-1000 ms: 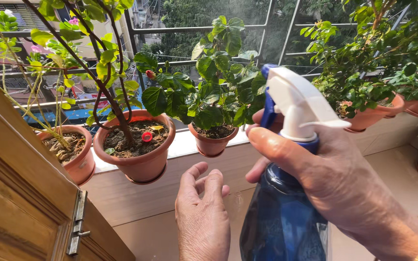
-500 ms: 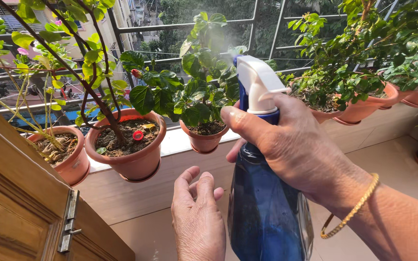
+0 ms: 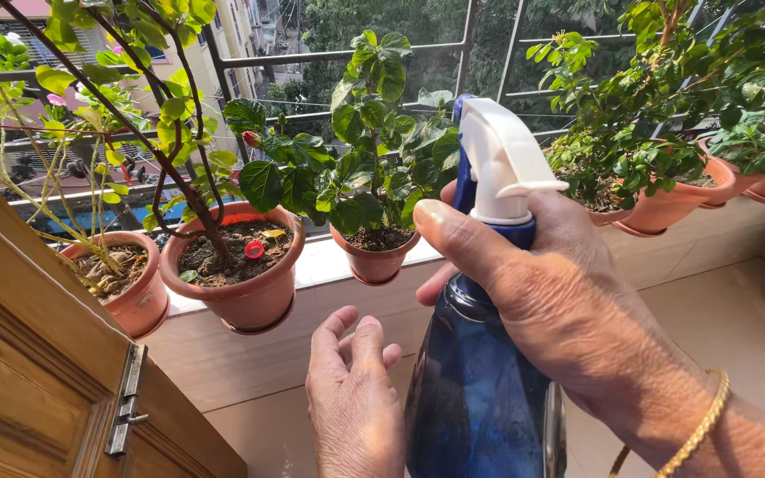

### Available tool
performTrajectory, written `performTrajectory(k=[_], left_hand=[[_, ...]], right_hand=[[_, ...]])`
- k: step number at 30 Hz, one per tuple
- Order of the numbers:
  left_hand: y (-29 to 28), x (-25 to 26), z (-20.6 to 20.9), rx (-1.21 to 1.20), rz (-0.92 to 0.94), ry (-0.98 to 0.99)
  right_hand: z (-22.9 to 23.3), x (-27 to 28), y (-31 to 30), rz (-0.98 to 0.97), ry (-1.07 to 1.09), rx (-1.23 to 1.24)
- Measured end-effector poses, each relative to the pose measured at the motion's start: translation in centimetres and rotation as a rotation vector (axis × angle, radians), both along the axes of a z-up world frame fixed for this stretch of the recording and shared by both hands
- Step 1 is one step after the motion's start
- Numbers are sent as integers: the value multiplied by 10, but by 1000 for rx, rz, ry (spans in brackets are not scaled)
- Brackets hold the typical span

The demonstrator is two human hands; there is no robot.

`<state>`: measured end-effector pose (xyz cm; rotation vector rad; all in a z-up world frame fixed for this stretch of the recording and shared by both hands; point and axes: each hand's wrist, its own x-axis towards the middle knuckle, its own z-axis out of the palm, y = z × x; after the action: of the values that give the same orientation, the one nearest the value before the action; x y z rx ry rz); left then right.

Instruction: The person uses a blue spray bottle to mist several potted plants arranged on a balcony ledge. They move along the row, spraying the leaves and soil of each plant in sequence.

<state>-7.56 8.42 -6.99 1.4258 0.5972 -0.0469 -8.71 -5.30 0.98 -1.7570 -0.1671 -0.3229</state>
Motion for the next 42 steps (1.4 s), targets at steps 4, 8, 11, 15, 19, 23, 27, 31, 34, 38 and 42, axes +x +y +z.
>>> performTrajectory(k=[4,8,11,15,19,23,27,31,34,38,42], left_hand=[[-2,-2,-2,-13,15,-25],[-1,-5,-4,-17,19,-23],[-2,-8,-5,12,22,-24],[-3,-10,-7,35,-1,-37],[-4,-11,-8,57,-20,-29],[-4,-10,-10,83,-38,-21],[-4,-9,-14,96,-54,-36],[-4,-9,-14,126,-69,-18],[-4,-9,-11,153,-77,0],[-4,-8,-9,129,-56,-20],[-2,-7,-9,119,-55,-19]], right_hand=[[-4,-12,-1,-37,65,9],[-14,-20,-3,14,29,73],[-23,-24,-4,47,-88,75],[-30,-34,-2,12,-27,116],[-30,-38,-3,-6,-13,145],[-34,-39,-2,34,-77,239],[-38,-38,-4,20,-84,279],[-43,-39,-5,-9,-71,254],[-46,-40,-6,-43,2,257],[-47,-42,-5,-34,29,301],[-49,-41,0,-4,-7,274]])
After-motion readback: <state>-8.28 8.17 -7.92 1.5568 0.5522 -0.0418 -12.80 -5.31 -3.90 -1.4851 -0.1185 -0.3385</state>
